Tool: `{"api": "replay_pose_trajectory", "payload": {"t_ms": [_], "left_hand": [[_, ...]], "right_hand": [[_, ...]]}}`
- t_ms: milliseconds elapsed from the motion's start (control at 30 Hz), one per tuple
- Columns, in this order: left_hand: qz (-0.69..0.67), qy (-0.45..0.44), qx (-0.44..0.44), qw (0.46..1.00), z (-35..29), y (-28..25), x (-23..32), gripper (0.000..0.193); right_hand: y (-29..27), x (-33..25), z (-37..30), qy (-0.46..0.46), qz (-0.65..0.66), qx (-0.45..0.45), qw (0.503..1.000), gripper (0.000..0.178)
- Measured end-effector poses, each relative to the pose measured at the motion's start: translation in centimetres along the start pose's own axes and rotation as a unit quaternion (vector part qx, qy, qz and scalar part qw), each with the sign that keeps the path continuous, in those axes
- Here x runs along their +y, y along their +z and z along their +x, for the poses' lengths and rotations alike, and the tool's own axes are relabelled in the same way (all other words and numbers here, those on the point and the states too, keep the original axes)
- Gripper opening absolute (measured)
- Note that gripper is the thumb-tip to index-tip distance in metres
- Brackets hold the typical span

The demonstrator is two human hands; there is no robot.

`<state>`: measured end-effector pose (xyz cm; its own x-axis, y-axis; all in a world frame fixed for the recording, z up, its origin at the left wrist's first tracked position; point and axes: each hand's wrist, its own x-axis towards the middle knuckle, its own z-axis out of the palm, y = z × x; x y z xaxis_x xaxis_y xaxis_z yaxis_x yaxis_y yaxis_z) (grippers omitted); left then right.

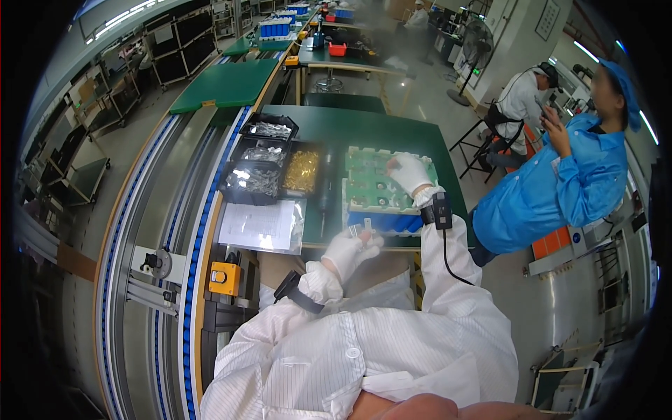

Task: The person places metal connectors onto a battery pack by hand, secures them with a power screwdriver, and then places more connectors on the pack. Finally, they place a paper document on top of the battery pack.

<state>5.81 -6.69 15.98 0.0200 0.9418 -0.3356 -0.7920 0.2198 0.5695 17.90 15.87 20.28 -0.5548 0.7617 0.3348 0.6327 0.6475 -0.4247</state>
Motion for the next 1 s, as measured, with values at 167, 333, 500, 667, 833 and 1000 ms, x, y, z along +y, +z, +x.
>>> {"api": "replay_pose_trajectory", "payload": {"t_ms": [167, 333, 500, 667, 833, 1000], "left_hand": [[0.011, -0.006, 0.017, 1.0, -0.2, 0.1, 0.0, 0.012], [0.011, 0.011, 0.008, 1.0, 0.3, -0.7, -0.5, 0.008], [0.037, 0.077, 0.028, 0.996, 1.4, -1.3, 0.4, 0.01], [0.013, 0.084, 0.015, 0.996, 1.1, -0.1, 0.9, 0.014], [0.006, 0.052, -0.003, 0.999, 0.9, 0.2, 0.8, 0.013], [-0.006, 0.062, -0.042, 0.997, 1.4, 0.2, 0.2, 0.021]], "right_hand": [[0.3, -0.5, -0.1, 0.006, 0.01, 0.014, 1.0, 0.017], [0.2, -1.2, -0.3, 0.011, -0.022, 0.012, 1.0, 0.02], [-1.6, -7.3, -5.5, -0.029, 0.18, -0.054, 0.982, 0.015], [-2.2, -9.0, -9.0, 0.03, 0.266, -0.136, 0.954, 0.013], [-2.4, -9.0, -9.6, 0.07, 0.315, -0.129, 0.938, 0.014], [-1.5, -6.7, -9.0, -0.024, 0.26, -0.05, 0.964, 0.014]]}}
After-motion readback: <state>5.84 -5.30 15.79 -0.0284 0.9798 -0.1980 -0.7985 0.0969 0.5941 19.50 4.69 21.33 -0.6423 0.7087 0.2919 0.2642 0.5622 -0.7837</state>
